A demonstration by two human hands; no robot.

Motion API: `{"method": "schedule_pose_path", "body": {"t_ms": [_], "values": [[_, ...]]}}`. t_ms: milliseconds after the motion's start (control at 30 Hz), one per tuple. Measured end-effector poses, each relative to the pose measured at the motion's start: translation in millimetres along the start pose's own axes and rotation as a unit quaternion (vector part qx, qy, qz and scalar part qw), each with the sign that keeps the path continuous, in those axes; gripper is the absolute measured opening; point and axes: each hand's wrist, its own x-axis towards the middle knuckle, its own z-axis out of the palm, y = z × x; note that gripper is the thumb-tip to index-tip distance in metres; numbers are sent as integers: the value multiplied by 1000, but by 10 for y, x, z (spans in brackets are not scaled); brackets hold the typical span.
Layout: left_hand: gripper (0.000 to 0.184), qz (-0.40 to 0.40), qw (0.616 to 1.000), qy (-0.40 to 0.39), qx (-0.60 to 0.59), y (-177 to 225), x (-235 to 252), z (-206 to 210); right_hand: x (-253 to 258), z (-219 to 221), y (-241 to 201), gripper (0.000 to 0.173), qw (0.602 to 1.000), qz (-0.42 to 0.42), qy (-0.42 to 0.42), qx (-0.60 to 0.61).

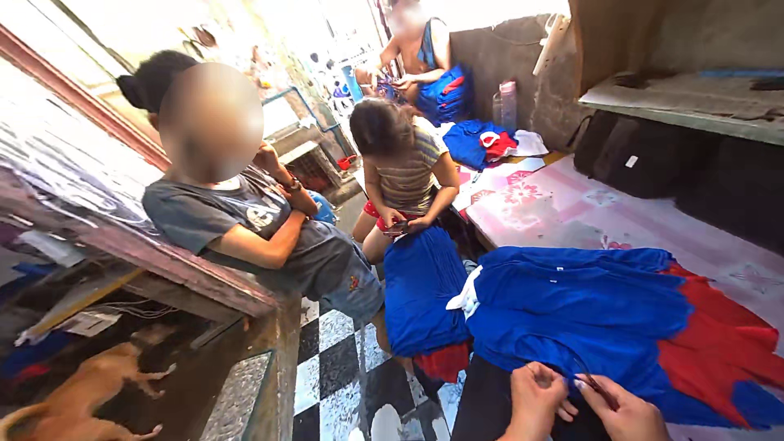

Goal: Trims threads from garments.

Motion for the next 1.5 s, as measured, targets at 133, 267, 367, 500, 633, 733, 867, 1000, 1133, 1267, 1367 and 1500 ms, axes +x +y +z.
{"method": "schedule_pose_path", "body": {"t_ms": [133,267,367,500,633,733,867,1000,1133,1267,1367,1500], "values": [[5,-37,999,-5,-12,50,-37,0,-61,44,59,19,996,-69,34,-38],[10,-81,996,-26,-38,78,-39,16,-21,-29,96,19,999,-32,2,6],[10,-86,993,-33,-81,64,-47,34,-18,-56,75,19,999,-2,-15,38],[7,-72,993,-14,-88,85,-48,82,-49,-45,65,18,999,-9,10,36],[8,-63,995,-8,-80,82,-27,89,15,42,184,21,996,-64,54,10],[13,-64,995,-21,-76,97,-44,111,123,-92,115,23,996,47,-12,70],[14,-54,995,-21,-81,80,-59,124,253,-243,20,12,944,212,-107,230],[13,-70,990,4,-122,75,-18,117,272,-280,76,19,916,222,-106,316],[16,-76,980,9,-184,101,-34,94,166,-575,0,47,911,213,-140,324],[19,-57,977,5,-205,141,-42,82,106,-758,-40,38,908,206,-237,277],[22,-51,976,11,-212,151,-41,98,151,-689,-80,38,908,220,-267,235],[19,-40,977,12,-208,143,-34,81,270,-573,-114,40,908,224,-285,210]]}}
